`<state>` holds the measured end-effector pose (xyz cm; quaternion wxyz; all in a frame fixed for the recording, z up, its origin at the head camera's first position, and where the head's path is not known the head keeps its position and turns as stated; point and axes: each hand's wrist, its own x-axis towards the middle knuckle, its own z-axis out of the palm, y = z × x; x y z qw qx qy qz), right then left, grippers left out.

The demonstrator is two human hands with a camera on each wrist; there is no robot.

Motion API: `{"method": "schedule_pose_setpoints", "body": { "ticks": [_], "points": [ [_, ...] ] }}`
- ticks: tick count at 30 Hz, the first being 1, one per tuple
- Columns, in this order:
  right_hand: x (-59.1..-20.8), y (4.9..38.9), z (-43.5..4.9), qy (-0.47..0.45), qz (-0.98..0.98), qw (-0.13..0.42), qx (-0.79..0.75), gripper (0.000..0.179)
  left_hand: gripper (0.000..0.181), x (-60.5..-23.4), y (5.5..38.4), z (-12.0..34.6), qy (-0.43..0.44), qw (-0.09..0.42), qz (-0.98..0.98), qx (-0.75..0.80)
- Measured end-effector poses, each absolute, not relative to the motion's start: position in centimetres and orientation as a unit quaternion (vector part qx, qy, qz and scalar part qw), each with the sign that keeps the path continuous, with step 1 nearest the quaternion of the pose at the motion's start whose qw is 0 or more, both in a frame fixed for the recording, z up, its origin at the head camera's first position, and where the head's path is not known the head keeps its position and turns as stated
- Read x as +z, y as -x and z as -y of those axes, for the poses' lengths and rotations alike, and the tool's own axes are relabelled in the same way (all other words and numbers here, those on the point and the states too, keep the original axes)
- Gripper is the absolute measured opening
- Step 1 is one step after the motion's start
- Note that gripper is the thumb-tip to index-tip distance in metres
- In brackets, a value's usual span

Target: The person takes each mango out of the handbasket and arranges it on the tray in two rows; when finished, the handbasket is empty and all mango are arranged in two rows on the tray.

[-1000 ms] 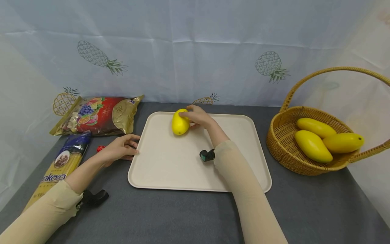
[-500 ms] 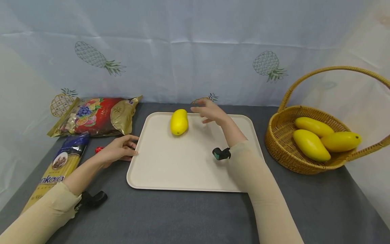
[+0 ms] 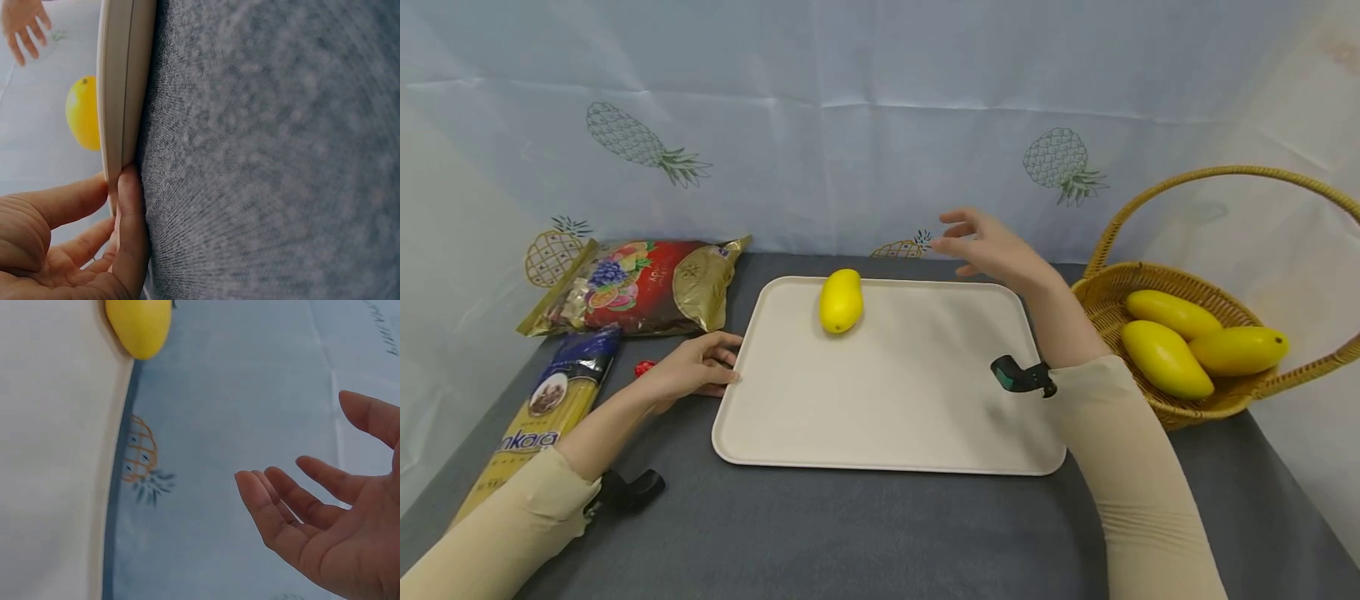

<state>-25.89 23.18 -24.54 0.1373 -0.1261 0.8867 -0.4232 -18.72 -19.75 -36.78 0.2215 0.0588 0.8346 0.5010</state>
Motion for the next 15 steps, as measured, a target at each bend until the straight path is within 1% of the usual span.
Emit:
{"method": "schedule_pose_setpoints", "body": {
  "ticks": [7, 11, 15],
  "points": [
    [-21.9, 24.3, -27.9, 0.126, -0.905, 0.094, -0.396, 0.065, 0.061, -36.7, 18.7, 19.6, -0.058, 0.222, -0.834, 0.502],
    [-21.0, 24.0, -31.2, 0.112, -0.902, 0.056, -0.413, 0.061, 0.062, -36.8, 18.6, 19.6, -0.06, 0.221, -0.835, 0.5],
    [-20.5, 23.8, -34.2, 0.101, -0.902, 0.04, -0.417, 0.055, 0.062, -36.7, 18.5, 19.6, -0.06, 0.219, -0.837, 0.498]
  ]
}}
